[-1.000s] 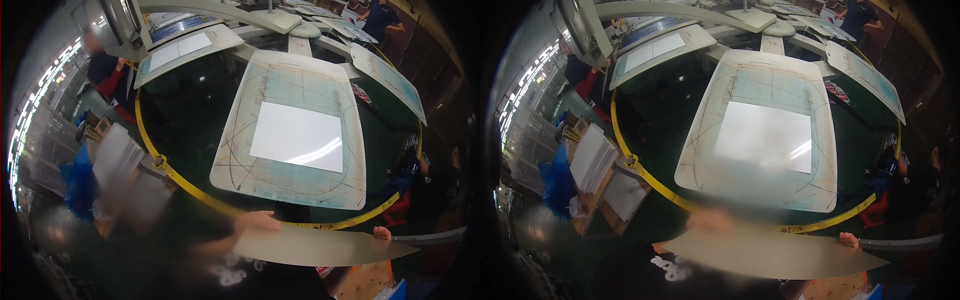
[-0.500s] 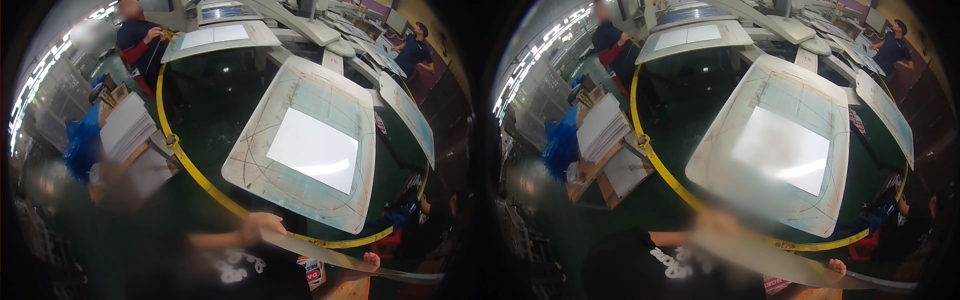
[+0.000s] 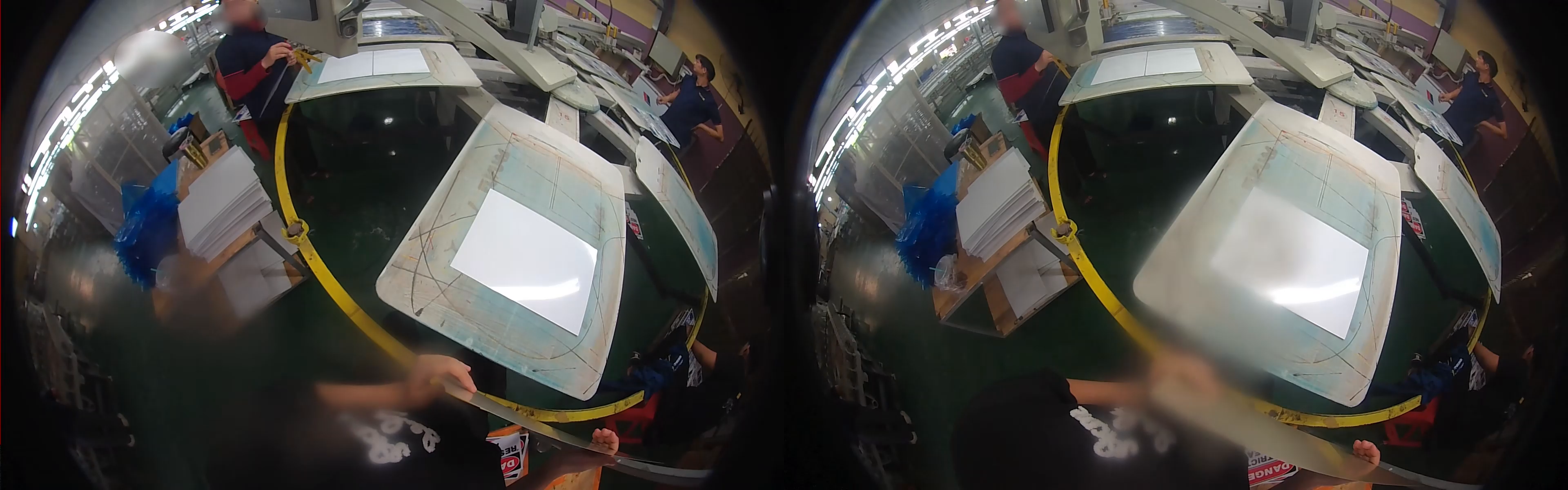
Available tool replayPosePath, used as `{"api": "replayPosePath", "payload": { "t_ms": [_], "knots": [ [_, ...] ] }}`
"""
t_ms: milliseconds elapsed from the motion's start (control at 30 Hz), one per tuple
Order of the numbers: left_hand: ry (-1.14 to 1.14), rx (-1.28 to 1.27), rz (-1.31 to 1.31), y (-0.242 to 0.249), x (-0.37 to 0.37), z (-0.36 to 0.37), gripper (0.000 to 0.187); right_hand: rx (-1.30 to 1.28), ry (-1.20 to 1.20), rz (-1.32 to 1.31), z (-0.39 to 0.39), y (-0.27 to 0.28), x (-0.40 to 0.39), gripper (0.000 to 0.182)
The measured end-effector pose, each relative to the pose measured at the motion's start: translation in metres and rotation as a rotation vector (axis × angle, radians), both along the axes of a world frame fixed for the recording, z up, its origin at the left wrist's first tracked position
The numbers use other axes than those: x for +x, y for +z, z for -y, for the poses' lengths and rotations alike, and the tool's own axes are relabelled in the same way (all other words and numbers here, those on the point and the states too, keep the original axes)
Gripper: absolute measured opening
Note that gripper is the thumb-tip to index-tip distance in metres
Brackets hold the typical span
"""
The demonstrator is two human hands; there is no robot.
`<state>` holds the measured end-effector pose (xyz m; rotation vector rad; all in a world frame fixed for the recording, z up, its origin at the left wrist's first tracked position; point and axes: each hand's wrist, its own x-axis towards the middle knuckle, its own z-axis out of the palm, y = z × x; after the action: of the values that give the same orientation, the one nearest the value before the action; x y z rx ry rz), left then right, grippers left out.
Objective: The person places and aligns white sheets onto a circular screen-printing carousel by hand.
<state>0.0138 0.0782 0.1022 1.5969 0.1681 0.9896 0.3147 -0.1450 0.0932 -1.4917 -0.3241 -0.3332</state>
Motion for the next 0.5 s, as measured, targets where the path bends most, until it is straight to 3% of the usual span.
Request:
{"api": "replayPosePath", "payload": {
  "t_ms": [100, 300, 500],
  "knots": [
    [-0.004, -0.001, -0.009, -0.002, 0.001, 0.001, 0.057, -0.113, -0.123, 0.036, -0.025, 0.028, -0.030, 0.071],
    [0.010, 0.016, -0.001, -0.002, 0.002, 0.000, 0.055, -0.048, -0.137, 0.004, -0.028, 0.026, -0.030, 0.071],
    [0.029, -0.023, 0.038, -0.008, 0.005, 0.004, 0.054, 0.006, -0.015, -0.063, 0.009, -0.017, 0.011, 0.071]
  ]
}}
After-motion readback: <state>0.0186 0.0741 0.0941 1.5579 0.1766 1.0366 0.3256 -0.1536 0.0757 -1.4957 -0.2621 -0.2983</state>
